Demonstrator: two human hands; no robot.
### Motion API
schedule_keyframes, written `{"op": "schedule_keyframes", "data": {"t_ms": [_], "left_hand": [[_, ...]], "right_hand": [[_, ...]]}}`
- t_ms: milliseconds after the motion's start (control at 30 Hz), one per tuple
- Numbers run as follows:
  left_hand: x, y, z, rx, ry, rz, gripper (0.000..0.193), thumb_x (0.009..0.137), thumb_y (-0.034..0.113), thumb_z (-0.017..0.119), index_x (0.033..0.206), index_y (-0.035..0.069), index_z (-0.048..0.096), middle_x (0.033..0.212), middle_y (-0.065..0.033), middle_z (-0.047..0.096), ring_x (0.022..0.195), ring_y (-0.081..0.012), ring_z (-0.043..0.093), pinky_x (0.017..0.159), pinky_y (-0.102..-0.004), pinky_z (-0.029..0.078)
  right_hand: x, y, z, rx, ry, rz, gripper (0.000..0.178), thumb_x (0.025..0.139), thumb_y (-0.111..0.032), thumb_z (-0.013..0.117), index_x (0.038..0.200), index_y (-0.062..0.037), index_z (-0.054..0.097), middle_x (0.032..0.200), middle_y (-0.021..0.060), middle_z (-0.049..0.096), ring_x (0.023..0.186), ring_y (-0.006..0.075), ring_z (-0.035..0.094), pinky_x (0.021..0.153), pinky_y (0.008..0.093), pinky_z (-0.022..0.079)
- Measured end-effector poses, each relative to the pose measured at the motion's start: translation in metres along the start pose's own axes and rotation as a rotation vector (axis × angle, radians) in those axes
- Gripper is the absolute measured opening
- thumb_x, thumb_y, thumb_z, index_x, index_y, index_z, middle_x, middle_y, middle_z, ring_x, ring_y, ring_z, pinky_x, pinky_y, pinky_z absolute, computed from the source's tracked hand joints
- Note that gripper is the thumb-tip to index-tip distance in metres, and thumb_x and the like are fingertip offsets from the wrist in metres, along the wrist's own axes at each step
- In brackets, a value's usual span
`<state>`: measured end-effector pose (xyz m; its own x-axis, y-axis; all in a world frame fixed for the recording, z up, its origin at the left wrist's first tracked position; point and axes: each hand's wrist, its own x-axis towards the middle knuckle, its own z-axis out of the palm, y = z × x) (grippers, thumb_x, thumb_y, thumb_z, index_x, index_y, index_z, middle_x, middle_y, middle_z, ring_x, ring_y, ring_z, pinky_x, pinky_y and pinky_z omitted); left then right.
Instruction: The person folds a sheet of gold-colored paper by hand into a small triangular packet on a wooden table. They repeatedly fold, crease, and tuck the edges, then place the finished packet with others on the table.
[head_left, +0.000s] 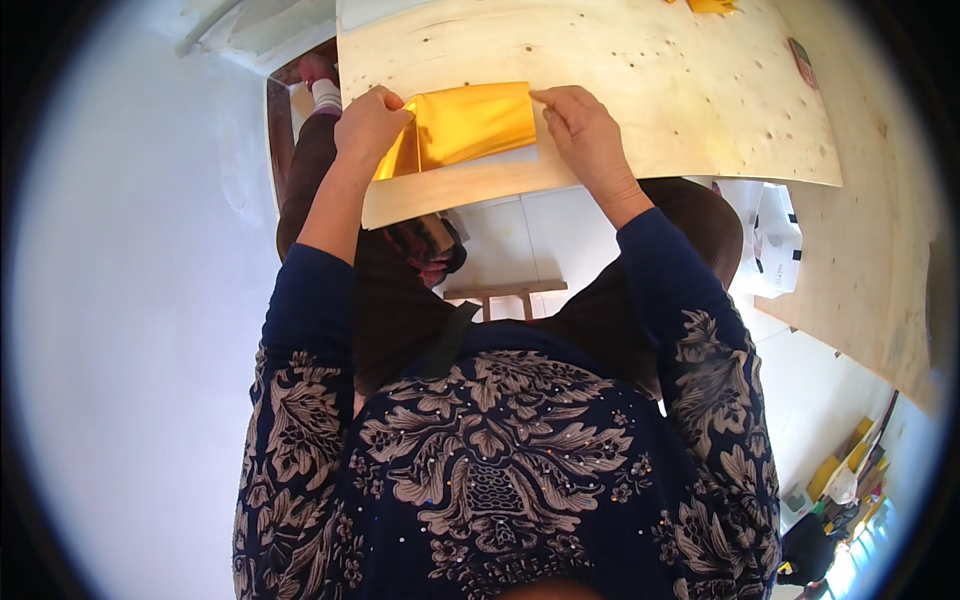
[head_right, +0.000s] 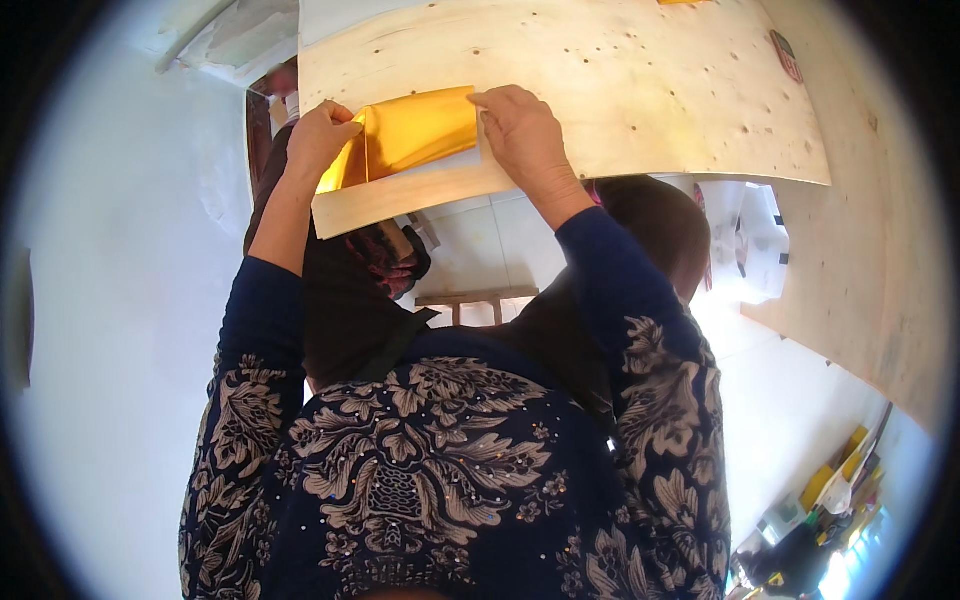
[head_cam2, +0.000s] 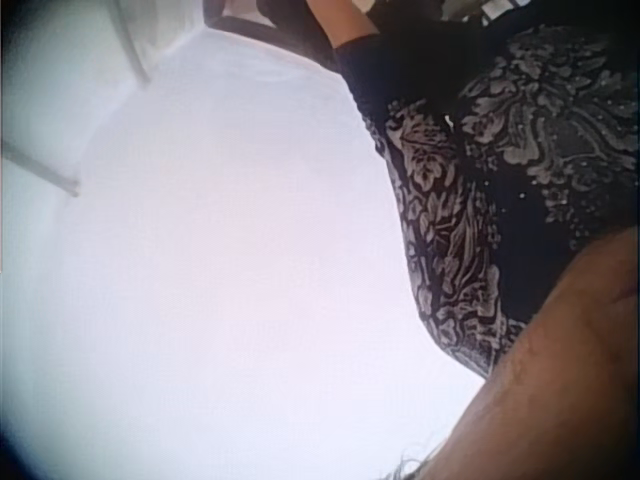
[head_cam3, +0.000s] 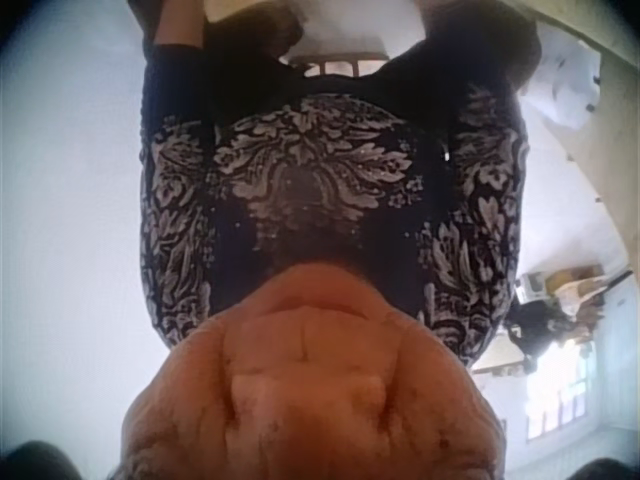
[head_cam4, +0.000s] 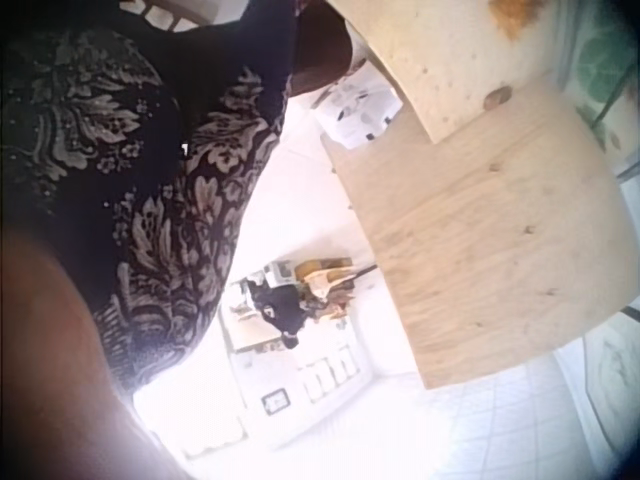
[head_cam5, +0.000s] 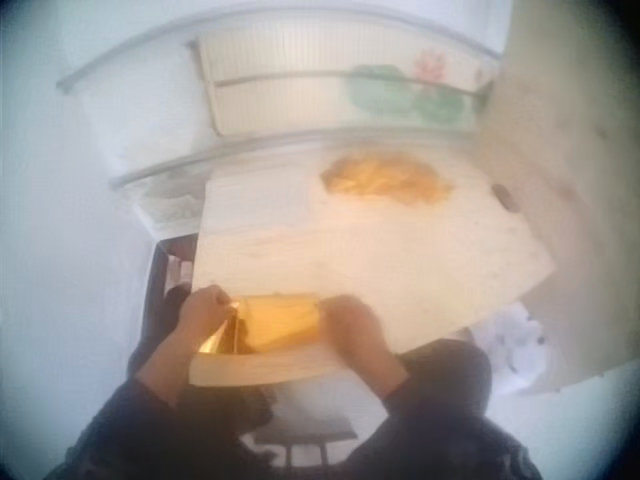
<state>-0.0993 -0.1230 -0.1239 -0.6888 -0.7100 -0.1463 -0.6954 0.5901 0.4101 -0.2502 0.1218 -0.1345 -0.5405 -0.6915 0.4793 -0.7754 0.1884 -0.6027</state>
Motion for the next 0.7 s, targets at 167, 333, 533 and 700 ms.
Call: {"op": "schedule_keyframes", "data": {"t_ms": [167,333,533,700], "left_hand": [[-0.026,0.025,-0.001,0.21,0.339,0.5,0.022,0.077,0.016,0.073,0.099,0.011,0.07,0.089,-0.0094,0.062,0.09,-0.0294,0.062,0.082,-0.0409,0.048],[-0.057,0.058,0.025,0.058,0.103,0.869,0.013,0.079,0.016,0.069,0.091,0.011,0.07,0.092,-0.0055,0.063,0.091,-0.0269,0.059,0.081,-0.0396,0.047],[-0.062,0.068,0.043,-0.006,0.074,0.821,0.011,0.079,0.016,0.068,0.088,0.01,0.069,0.092,-0.0064,0.062,0.091,-0.0278,0.058,0.081,-0.0399,0.046],[-0.071,0.066,0.043,0.014,0.022,0.779,0.024,0.077,0.015,0.071,0.1,0.008,0.067,0.102,-0.0102,0.062,0.098,-0.0307,0.057,0.087,-0.0407,0.046]], "right_hand": [[-0.005,0.012,-0.006,-0.052,-0.306,-0.199,0.023,0.078,0.003,0.06,0.093,-0.0094,0.071,0.1,0.0052,0.067,0.095,0.0271,0.062,0.084,0.0358,0.051],[-0.013,0.015,0.0,-0.079,-0.254,-0.271,0.02,0.079,0.0,0.062,0.093,-0.0101,0.071,0.094,0.0051,0.066,0.093,0.0276,0.062,0.08,0.0376,0.051],[0.016,0.021,0.012,-0.104,-0.086,0.093,0.018,0.087,-0.02,0.06,0.096,-0.0096,0.073,0.094,0.0092,0.066,0.09,0.0309,0.063,0.078,0.0402,0.051],[0.06,0.024,0.027,-0.396,-0.28,0.045,0.032,0.085,-0.041,0.064,0.091,-0.0104,0.07,0.092,0.0098,0.067,0.084,0.0286,0.066,0.071,0.0391,0.051]]}}
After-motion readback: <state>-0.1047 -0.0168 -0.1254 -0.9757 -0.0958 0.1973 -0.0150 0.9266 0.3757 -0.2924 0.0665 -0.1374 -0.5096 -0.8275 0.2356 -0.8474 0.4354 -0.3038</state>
